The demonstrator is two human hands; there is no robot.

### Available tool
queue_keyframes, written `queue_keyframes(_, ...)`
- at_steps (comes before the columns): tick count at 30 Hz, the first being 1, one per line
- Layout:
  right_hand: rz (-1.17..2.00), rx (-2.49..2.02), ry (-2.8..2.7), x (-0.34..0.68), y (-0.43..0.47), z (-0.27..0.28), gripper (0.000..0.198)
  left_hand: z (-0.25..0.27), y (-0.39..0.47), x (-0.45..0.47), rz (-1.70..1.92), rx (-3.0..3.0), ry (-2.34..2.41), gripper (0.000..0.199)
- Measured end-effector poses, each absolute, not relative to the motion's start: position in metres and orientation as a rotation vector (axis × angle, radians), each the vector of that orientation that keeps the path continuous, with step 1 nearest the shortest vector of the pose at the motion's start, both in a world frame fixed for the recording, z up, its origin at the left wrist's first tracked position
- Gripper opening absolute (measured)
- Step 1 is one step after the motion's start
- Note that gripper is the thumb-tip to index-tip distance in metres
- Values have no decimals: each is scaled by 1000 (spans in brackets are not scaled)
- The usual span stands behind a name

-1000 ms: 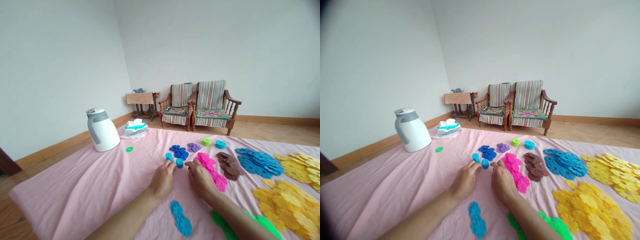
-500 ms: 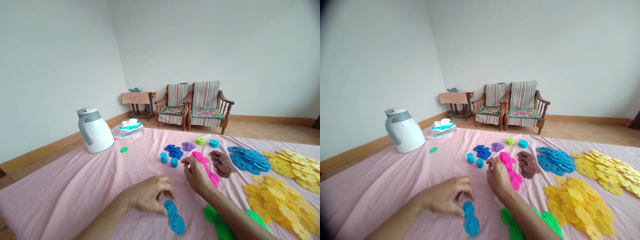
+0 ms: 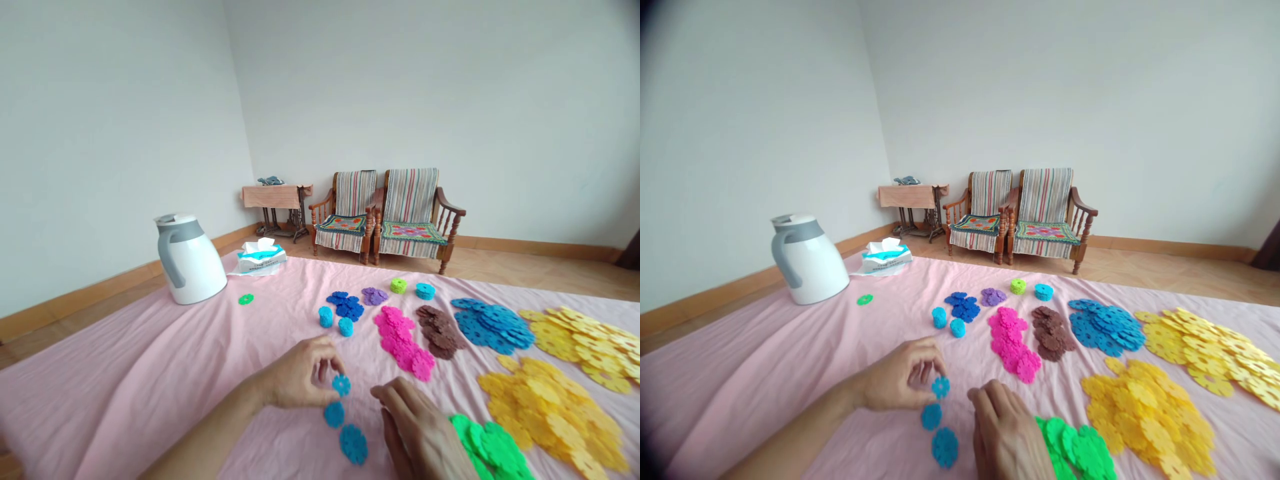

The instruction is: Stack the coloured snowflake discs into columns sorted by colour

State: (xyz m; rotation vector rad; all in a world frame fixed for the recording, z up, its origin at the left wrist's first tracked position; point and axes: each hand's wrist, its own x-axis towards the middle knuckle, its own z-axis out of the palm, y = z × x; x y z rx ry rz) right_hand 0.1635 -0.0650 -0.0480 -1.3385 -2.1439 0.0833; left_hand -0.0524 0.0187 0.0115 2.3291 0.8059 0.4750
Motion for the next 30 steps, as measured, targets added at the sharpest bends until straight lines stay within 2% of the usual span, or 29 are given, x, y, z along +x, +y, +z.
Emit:
queue_keyframes(4, 34, -1342, -2161, 165, -61, -62, 36, 9, 39, -47, 879, 2225, 1133, 24)
queue_keyframes(7, 6, -1311, -2192, 166, -59, -66, 37, 11, 55, -39, 1011, 2320, 1269, 25)
queue_keyframes(15, -24, -1238, -2216, 167, -60, -68, 34, 6, 76, -17, 877, 2519, 1401, 24)
queue_keyframes(30, -103, -1142, -2073, 161, -49, -89, 25, -1, 81, -18, 749, 2494, 1467, 24)
